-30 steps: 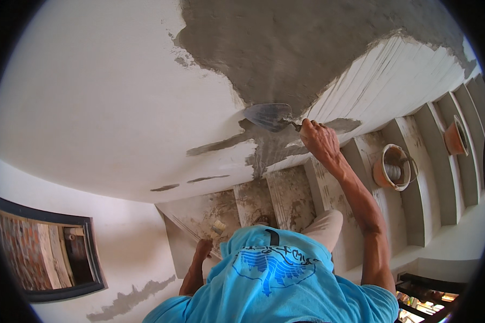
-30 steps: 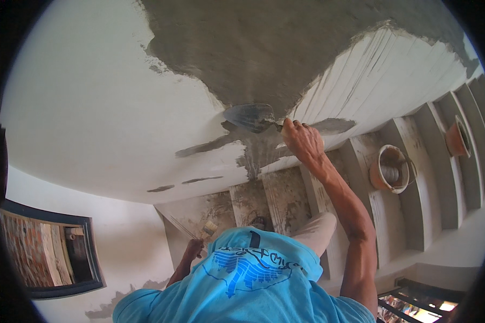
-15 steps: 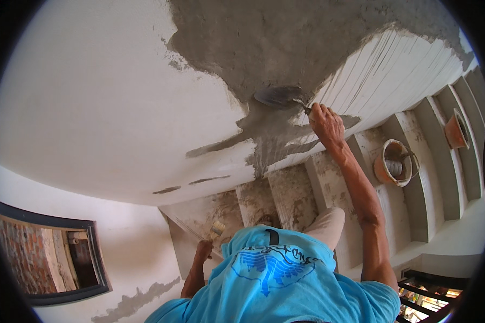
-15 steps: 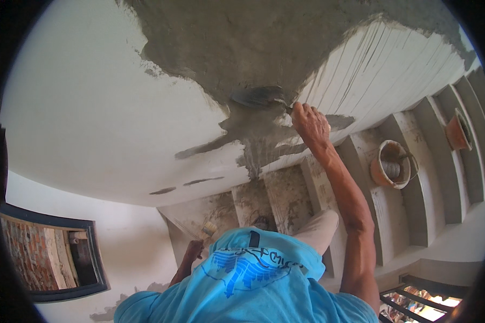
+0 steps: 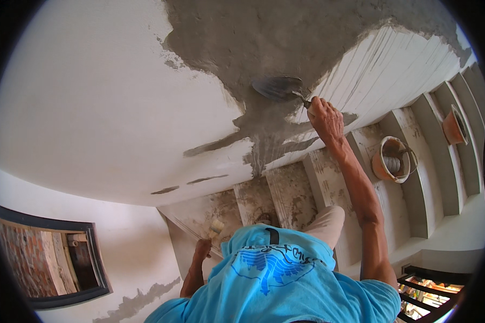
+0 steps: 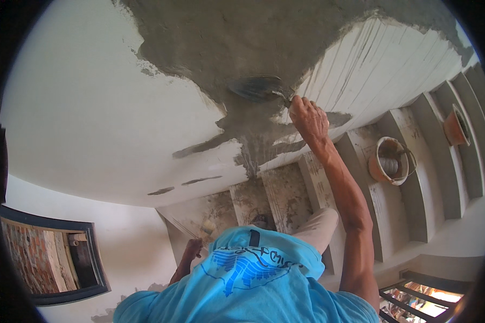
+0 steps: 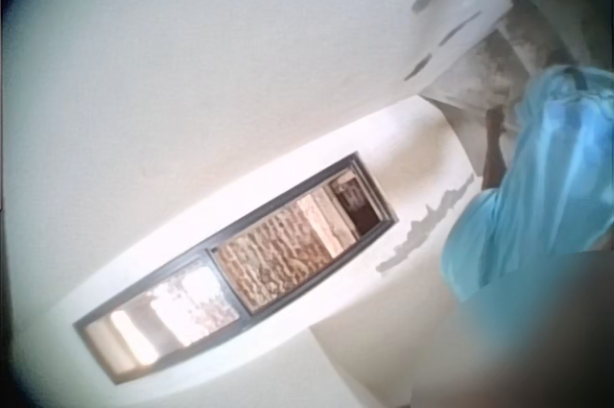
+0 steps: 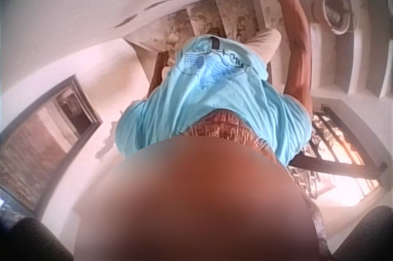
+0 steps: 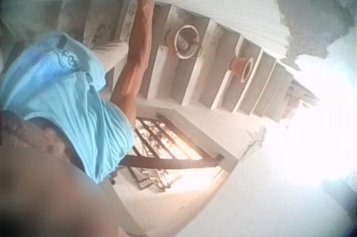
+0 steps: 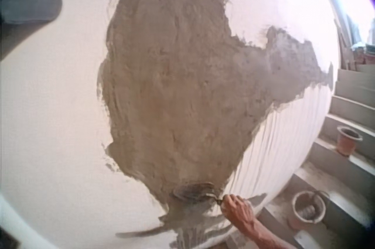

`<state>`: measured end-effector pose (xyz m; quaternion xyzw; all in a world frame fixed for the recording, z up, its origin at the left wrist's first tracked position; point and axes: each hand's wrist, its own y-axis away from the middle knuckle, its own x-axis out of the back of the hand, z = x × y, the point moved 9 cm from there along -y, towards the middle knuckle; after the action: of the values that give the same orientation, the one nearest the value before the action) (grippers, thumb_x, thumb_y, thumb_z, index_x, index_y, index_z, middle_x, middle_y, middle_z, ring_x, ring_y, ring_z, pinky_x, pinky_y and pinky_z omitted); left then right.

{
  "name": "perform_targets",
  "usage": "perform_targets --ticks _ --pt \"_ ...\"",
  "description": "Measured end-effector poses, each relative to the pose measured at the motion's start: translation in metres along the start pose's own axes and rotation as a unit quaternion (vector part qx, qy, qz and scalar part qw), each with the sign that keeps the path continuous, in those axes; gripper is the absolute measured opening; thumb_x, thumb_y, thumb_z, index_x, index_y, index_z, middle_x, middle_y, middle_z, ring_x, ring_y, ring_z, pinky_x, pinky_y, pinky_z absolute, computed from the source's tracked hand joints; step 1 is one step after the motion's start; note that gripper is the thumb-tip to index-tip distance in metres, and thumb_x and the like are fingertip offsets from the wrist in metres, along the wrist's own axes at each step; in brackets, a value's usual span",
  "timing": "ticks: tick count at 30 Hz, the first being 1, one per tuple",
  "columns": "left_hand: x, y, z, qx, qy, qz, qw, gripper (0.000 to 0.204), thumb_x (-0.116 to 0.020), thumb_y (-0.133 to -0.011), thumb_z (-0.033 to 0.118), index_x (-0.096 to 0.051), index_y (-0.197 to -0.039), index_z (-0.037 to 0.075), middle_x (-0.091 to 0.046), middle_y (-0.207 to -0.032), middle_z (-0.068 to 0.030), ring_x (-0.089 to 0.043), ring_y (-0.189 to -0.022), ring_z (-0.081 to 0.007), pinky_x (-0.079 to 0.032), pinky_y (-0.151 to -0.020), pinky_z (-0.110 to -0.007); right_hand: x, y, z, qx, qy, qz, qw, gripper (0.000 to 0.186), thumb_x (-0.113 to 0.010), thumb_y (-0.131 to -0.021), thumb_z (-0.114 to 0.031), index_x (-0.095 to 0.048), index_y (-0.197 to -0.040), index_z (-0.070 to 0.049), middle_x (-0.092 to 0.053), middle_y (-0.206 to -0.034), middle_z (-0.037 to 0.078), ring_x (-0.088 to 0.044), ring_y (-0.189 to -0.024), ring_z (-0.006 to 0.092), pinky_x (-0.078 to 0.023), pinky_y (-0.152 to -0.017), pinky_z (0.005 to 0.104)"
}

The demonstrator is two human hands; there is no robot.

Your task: The person applies plaster to a curved wall using a trowel and brush. They scoop plaster from a bucket, spread it on the wall, and smooth the surface while standing on a spiral staircase.

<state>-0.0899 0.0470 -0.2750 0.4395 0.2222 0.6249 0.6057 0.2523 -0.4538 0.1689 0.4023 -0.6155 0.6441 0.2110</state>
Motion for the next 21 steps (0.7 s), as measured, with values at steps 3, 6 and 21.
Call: perform_targets --ticks 3,6,21 --pt "-0.006 0.006 0.028 -0.137 -0.061 -0.038 0.988 0.037 -0.058 -0.092 0.035 -0.061 -0.078 0.0 -0.051 -0.062 -0.0079 -0.055 -0.049 -0.0232 -0.054 -0.042 -0.039 -0.009 0.024 0.027 -0.026 0.026 -0.023 0.999 0.02 -0.066 -0.081 -0.014 -0.051 -0.093 -0.009 -0.062 -0.086 0.01 -0.064 -0.086 0.03 -0.052 -0.07 0.0439" --pt "0.001 0.011 -0.004 0.018 0.046 0.007 0.999 0.034 -0.058 -0.093 0.03 -0.06 -0.076 0.001 -0.051 -0.061 -0.0068 -0.054 -0.047 -0.0215 -0.053 -0.041 -0.039 -0.022 0.046 0.031 -0.051 0.028 -0.059 0.997 0.019 -0.066 -0.081 -0.014 -0.052 -0.092 -0.009 -0.062 -0.086 0.01 -0.065 -0.085 0.0301 -0.052 -0.07 0.044" --pt "0.001 -0.015 -0.006 -0.216 -0.121 -0.046 0.968 0.022 -0.056 -0.093 0.021 -0.061 -0.082 0.001 -0.056 -0.067 -0.0067 -0.059 -0.048 -0.0219 -0.056 -0.044 -0.039 -0.049 0.049 0.014 -0.009 0.003 -0.1 0.995 0.02 -0.066 -0.082 -0.013 -0.051 -0.094 -0.008 -0.063 -0.087 0.011 -0.066 -0.084 0.0328 -0.052 -0.068 0.044"
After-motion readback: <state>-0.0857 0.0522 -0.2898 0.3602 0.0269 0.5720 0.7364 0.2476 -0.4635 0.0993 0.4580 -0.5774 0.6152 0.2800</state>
